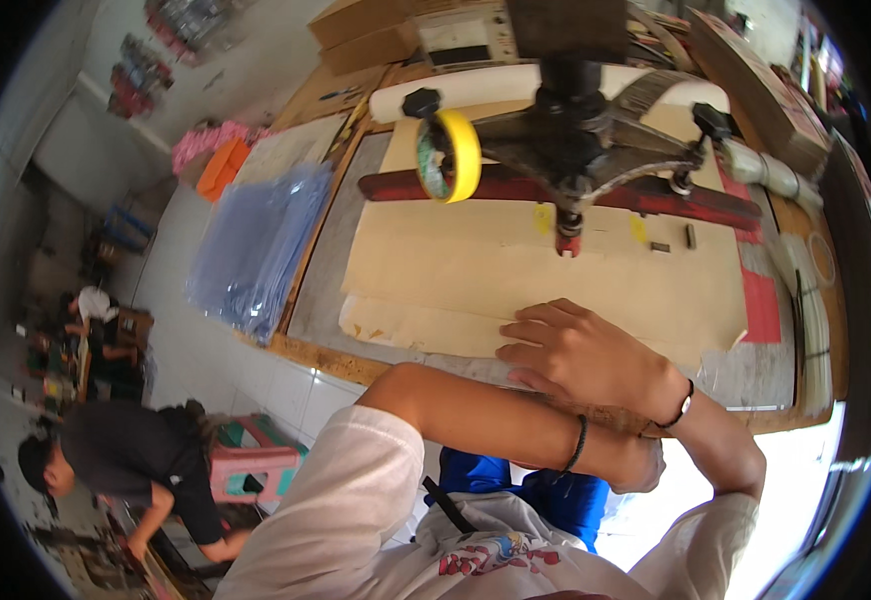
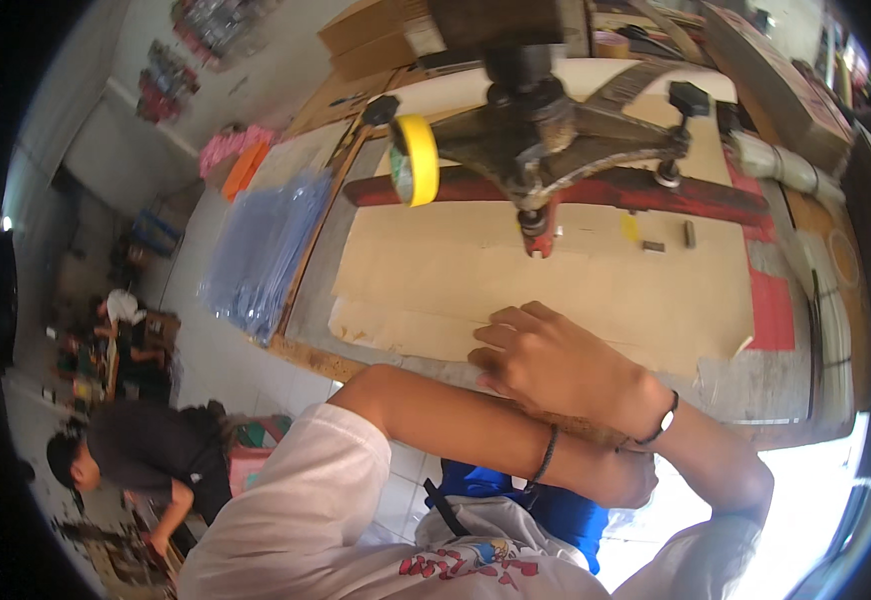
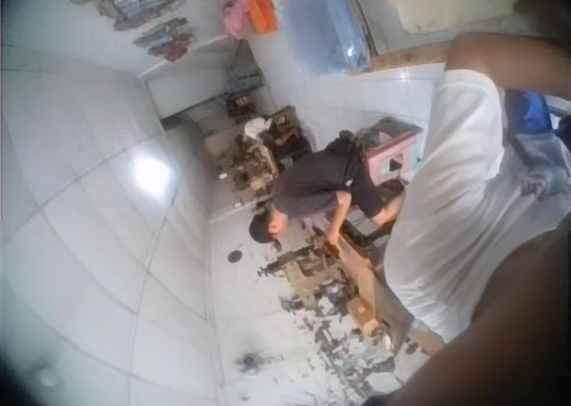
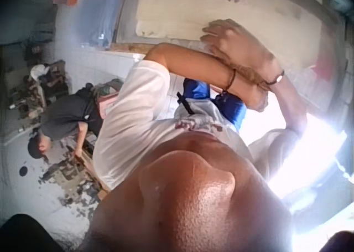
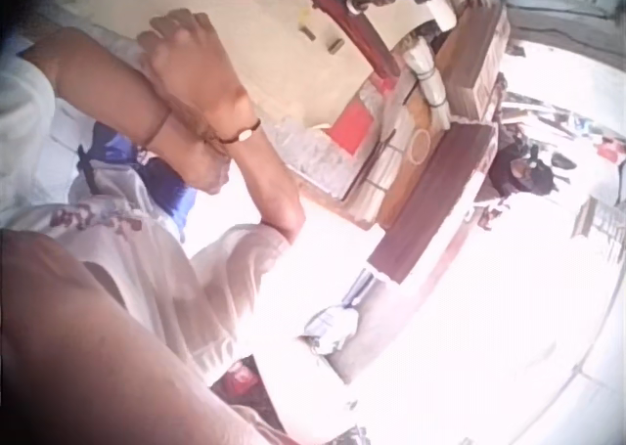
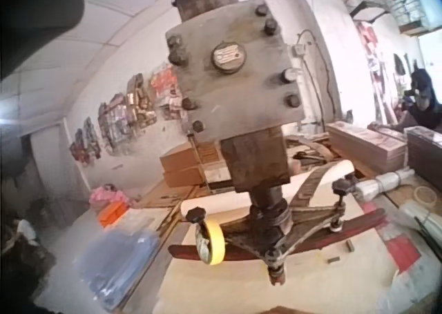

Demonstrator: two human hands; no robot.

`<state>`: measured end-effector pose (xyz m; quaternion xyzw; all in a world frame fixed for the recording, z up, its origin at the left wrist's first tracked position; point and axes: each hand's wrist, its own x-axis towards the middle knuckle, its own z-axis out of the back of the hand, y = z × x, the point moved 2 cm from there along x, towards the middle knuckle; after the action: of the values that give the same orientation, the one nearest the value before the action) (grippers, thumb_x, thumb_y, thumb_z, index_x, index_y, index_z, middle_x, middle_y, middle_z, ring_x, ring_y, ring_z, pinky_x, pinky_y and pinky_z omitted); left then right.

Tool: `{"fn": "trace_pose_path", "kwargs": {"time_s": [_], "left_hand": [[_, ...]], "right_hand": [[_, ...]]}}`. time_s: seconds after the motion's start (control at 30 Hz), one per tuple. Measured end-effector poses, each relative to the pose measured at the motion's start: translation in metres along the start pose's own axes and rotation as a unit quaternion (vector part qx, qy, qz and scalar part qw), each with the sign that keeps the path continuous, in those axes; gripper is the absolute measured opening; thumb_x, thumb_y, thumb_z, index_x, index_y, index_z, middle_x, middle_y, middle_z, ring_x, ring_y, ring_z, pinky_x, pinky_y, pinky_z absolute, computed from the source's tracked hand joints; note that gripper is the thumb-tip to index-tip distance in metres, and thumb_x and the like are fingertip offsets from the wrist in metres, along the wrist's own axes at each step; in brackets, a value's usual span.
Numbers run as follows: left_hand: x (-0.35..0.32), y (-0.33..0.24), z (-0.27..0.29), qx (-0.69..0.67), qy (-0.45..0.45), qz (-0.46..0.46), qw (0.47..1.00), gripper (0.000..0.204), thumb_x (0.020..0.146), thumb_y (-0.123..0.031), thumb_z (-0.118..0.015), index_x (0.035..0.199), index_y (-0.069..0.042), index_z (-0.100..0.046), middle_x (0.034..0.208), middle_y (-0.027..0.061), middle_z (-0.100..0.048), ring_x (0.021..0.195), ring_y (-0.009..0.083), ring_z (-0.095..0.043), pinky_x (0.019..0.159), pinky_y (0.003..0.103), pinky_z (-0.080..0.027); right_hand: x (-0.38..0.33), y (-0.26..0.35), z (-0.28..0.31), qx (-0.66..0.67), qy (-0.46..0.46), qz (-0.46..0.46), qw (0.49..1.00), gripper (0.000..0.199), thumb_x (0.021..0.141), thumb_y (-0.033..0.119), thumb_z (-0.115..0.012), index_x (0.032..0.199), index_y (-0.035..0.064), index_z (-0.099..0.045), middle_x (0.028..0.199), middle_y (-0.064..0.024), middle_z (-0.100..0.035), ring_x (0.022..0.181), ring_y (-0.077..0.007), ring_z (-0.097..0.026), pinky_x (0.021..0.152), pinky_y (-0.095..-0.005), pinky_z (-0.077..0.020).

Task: The person holds up a plastic bag, uses a heat press machine on a workbench to seal plastic sheets, and then handles another plastic bag.

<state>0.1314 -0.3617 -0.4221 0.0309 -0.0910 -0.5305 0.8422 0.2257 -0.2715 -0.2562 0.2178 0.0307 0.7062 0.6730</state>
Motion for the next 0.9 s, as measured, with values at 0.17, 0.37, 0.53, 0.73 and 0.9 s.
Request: {"fn": "trace_pose_path", "kwargs": {"time_s": [0.17,0.37,0.53,0.73,0.9], "left_hand": [[-0.002,0.020,0.038,-0.096,0.106,-0.078,0.987,0.013,0.069,-0.019,-0.068,0.071,-0.007,-0.072,0.074,0.0101,-0.067,0.068,0.0284,-0.063,0.063,0.047,-0.047],[-0.004,0.029,0.036,-0.113,0.096,-0.082,0.986,0.013,0.066,-0.019,-0.068,0.071,-0.009,-0.075,0.074,0.0105,-0.070,0.074,0.0280,-0.067,0.066,0.049,-0.047],[-0.002,0.028,0.046,-0.141,0.191,-0.095,0.967,0.013,0.070,-0.018,-0.072,0.079,-0.010,-0.075,0.083,0.0113,-0.072,0.077,0.0311,-0.070,0.072,0.049,-0.052],[0.004,-0.007,0.005,-0.214,0.172,-0.048,0.960,0.013,0.069,-0.018,-0.070,0.077,-0.010,-0.077,0.081,0.0120,-0.074,0.079,0.0328,-0.072,0.073,0.053,-0.052],[-0.007,0.001,0.005,-0.251,0.149,0.003,0.956,0.018,0.075,-0.019,-0.064,0.079,-0.008,-0.077,0.078,0.0126,-0.072,0.076,0.0321,-0.071,0.073,0.055,-0.052]], "right_hand": [[-0.005,-0.006,-0.004,-0.014,-0.012,0.038,0.999,0.019,0.089,0.024,-0.067,0.100,0.0088,-0.071,0.117,-0.0088,-0.068,0.116,-0.0278,-0.062,0.097,-0.0402,-0.0503],[0.002,-0.015,-0.002,0.013,-0.007,0.091,0.996,0.014,0.090,0.021,-0.066,0.094,0.0081,-0.068,0.106,-0.0073,-0.068,0.102,-0.0262,-0.064,0.088,-0.0393,-0.0515],[0.012,-0.013,-0.019,0.146,-0.044,0.091,0.984,0.011,0.089,0.018,-0.065,0.095,0.0088,-0.068,0.097,-0.0070,-0.066,0.093,-0.0263,-0.063,0.082,-0.0393,-0.0505],[-0.005,-0.009,-0.046,0.213,-0.051,0.075,0.973,0.015,0.094,0.020,-0.059,0.098,0.0091,-0.067,0.091,-0.0080,-0.065,0.089,-0.0278,-0.063,0.083,-0.0408,-0.0485],[0.005,0.005,-0.034,0.250,-0.050,0.045,0.966,0.019,0.095,0.024,-0.057,0.099,0.0085,-0.067,0.091,-0.0099,-0.068,0.091,-0.0283,-0.065,0.084,-0.0424,-0.0487]]}}
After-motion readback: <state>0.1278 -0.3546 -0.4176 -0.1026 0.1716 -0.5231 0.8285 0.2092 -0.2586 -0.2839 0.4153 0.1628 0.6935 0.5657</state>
